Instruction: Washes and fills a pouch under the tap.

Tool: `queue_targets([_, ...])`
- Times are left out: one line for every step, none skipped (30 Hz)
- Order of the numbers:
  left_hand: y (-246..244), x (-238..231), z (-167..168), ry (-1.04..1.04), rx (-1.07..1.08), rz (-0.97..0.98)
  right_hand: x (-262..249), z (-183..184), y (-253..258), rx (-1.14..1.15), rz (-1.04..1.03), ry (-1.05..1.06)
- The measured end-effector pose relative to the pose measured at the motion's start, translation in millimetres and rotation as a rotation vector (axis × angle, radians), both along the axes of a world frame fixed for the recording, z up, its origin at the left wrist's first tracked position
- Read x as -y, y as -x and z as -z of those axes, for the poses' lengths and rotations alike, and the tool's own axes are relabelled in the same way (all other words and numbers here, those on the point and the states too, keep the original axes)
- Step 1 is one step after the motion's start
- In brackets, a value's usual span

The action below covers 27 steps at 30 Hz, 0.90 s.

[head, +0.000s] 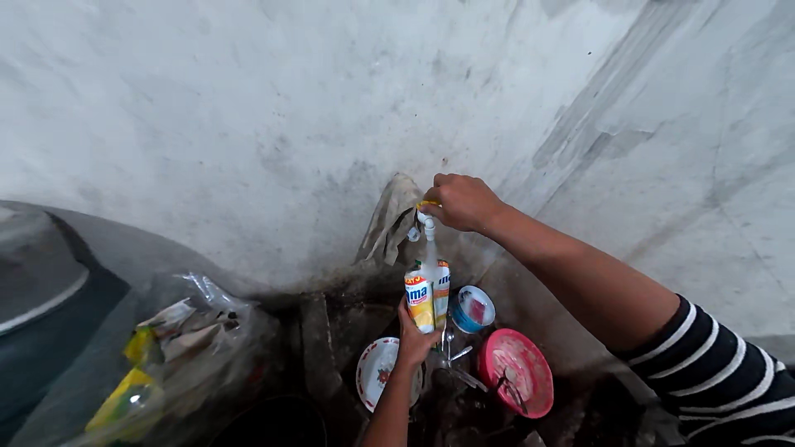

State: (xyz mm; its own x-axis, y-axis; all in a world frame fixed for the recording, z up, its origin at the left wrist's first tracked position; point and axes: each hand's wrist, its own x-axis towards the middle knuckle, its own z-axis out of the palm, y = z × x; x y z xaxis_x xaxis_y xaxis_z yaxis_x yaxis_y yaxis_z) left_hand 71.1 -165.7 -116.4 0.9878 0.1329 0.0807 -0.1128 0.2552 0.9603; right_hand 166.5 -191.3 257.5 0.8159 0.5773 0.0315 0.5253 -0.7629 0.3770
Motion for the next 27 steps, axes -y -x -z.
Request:
queue_targets([1,-1,-1,0.002,0.001,-0.003,-1,1,1,0.01,0.011,-0.002])
queue_targets([1,-1,-1,-0.002,0.006,-0.006,-1,2,1,0.021,0.012,-0.007])
queue_targets([2,-2,-2,-0.011,0.008,-0.008,-1,4,1,0.029,0.0,-0.017])
queue_targets([3,-2,-3,-0.022,0.011,-0.008,-1,5,0,0.035,-0.013,-0.029])
queue_targets([4,-2,-4,-0.03,0.014,-0.011,0,7,0,0.034,-0.027,-0.041])
queue_targets([5,-1,-5,-0.03,0.014,-0.009,0,8,-1,0.033,-0.034,-0.047])
queue_targets([6,-1,-7,-0.028,0.012,-0.005,0,9,-1,0.033,-0.035,-0.046])
queue_targets([7,-1,-9,-0.028,0.013,-0.003,0,10,-1,0.036,-0.04,-0.04])
queue_targets([7,-1,-12,-0.027,0.016,-0.002,0,10,-2,0.048,-0.054,-0.03])
queue_targets([7,-2,-15,-0.022,0.022,-0.003,1,11,-3,0.06,-0.071,-0.019])
queue_targets([7,-3,-18,-0.018,0.027,-0.004,0,12,-3,0.068,-0.081,-0.012])
queue_targets([6,-4,-21,-0.019,0.033,-0.01,0,14,-3,0.078,-0.092,-0.007])
queue_targets([5,-4,-23,-0.024,0.037,-0.015,-1,15,-3,0.092,-0.106,-0.005])
queue_targets([3,-5,-25,-0.027,0.041,-0.02,-3,17,-2,0.1,-0.107,-0.006])
queue_targets([2,-6,-26,-0.027,0.043,-0.021,-5,17,-1,0.102,-0.089,-0.005])
queue_targets([1,-7,-28,-0.028,0.04,-0.017,-9,17,2,0.101,-0.06,-0.007])
queue_targets([-1,-8,-29,-0.033,0.035,-0.015,-12,17,3,0.1,-0.029,-0.011])
queue_targets([-3,-9,-30,-0.042,0.035,-0.015,-15,17,4,0.094,0.003,-0.018])
queue_targets([-5,-10,-30,-0.05,0.035,-0.014,-18,18,5,0.086,0.038,-0.04])
queue_targets([-7,-10,-29,-0.054,0.041,-0.015,-22,19,6,0.074,0.089,-0.075])
queue_targets([-10,-11,-27,-0.059,0.044,-0.018,-27,19,8,0.056,0.169,-0.117])
queue_targets([-11,-11,-25,-0.062,0.041,-0.021,-33,19,12,0.043,0.255,-0.166])
queue_targets([-12,-11,-24,-0.065,0.036,-0.02,-42,20,17,0.037,0.344,-0.213])
queue_targets([-12,-12,-25,-0.072,0.027,-0.012,-52,20,23,0.027,0.433,-0.261])
queue_targets([-10,-13,-26,-0.085,0.02,-0.008,-61,21,28,0.027,0.513,-0.307])
queue_targets([-8,-12,-27,-0.107,0.013,-0.011,-69,23,32,0.037,0.574,-0.339])
queue_targets([-6,-10,-28,-0.129,0.011,-0.014,-72,25,34,0.054,0.603,-0.365])
